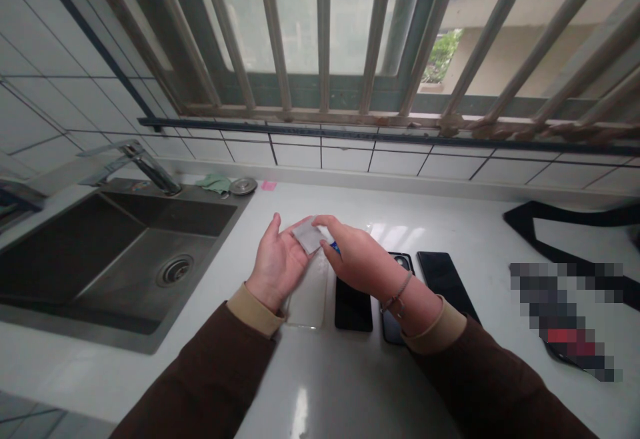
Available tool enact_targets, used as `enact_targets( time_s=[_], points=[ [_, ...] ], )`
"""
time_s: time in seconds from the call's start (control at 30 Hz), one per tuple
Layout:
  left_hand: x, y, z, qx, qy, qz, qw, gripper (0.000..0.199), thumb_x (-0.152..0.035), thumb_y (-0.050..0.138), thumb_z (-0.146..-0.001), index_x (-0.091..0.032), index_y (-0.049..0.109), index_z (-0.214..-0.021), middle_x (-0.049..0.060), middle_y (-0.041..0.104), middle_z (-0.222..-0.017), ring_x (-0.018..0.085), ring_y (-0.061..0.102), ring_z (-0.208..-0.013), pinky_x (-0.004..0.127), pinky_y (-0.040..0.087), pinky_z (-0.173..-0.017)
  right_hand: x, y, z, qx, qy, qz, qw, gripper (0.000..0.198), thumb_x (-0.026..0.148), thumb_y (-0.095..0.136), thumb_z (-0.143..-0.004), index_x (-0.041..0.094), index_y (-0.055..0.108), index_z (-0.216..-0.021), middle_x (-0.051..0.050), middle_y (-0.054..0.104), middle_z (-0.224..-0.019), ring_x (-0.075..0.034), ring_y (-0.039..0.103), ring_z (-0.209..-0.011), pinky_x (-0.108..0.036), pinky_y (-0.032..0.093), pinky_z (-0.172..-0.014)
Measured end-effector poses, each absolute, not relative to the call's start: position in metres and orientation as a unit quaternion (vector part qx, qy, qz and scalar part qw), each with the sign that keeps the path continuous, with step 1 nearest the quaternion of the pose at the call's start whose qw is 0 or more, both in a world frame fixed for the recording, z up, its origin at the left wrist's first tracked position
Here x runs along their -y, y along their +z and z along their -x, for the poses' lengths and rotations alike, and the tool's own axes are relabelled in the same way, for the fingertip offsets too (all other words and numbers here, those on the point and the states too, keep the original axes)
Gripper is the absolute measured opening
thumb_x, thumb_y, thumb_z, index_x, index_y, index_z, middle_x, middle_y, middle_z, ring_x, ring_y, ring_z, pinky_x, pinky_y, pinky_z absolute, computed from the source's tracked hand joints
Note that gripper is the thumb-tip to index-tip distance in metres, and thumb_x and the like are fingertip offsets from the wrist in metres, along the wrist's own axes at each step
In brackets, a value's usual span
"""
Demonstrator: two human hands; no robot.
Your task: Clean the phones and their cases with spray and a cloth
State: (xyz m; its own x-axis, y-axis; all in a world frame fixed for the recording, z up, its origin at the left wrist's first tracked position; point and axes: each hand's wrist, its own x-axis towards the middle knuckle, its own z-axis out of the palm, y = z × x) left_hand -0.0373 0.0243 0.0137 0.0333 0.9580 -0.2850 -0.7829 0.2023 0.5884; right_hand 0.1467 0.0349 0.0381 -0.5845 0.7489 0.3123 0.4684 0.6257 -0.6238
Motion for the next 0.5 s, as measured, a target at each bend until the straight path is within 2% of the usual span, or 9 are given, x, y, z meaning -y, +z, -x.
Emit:
enact_targets(
  time_s=[0.1,0.2,0.33,0.4,0.5],
  points=[
    [-0.024,0.016,0.037,-0.327,0.609,-0.135,0.710,0.065,-0.057,0.041,-0.113,-0.001,0.070,-0.128,0.026,0.081,-0.115,0.031,0.080,-0.106,0.042,0.065,-0.096,-0.038,0.038,-0.149,0.834,0.234,0.394,0.308,0.042,0.023,0.051,-0.109,0.024,0.051,-0.151,-0.016,0.075,-0.139,-0.032,0.076,-0.116,-0.045,0.058,-0.098],
    [-0.024,0.017,0.034,-0.348,0.609,-0.130,0.701,0.050,-0.045,0.049,-0.113,-0.002,0.073,-0.121,0.025,0.082,-0.114,0.030,0.081,-0.108,0.042,0.065,-0.098,-0.046,0.040,-0.158,0.795,0.197,0.443,0.366,0.051,0.036,0.053,-0.110,0.020,0.043,-0.157,-0.020,0.074,-0.134,-0.035,0.075,-0.107,-0.046,0.057,-0.090],
    [-0.023,0.014,0.029,-0.371,0.599,-0.175,0.688,0.020,-0.016,0.064,-0.102,-0.005,0.079,-0.110,0.021,0.083,-0.116,0.025,0.082,-0.105,0.036,0.064,-0.103,-0.061,0.046,-0.176,0.744,0.128,0.496,0.429,0.029,0.046,0.050,-0.111,0.022,0.060,-0.124,-0.014,0.073,-0.104,-0.033,0.070,-0.095,-0.044,0.054,-0.084],
    [-0.020,0.012,0.028,-0.376,0.569,-0.224,0.696,0.018,-0.009,0.068,-0.098,-0.004,0.082,-0.108,0.020,0.084,-0.116,0.023,0.082,-0.102,0.032,0.064,-0.101,-0.067,0.047,-0.184,0.734,0.123,0.495,0.448,0.025,0.046,0.051,-0.110,0.024,0.061,-0.114,-0.012,0.071,-0.104,-0.030,0.067,-0.096,-0.043,0.053,-0.086],
    [-0.015,0.010,0.028,-0.368,0.516,-0.277,0.722,0.015,-0.012,0.073,-0.098,-0.006,0.083,-0.107,0.019,0.084,-0.112,0.021,0.081,-0.097,0.030,0.064,-0.096,-0.074,0.048,-0.192,0.716,0.185,0.492,0.460,0.027,0.046,0.060,-0.106,0.023,0.064,-0.118,-0.011,0.072,-0.110,-0.025,0.066,-0.087,-0.041,0.054,-0.083]
  ],
)
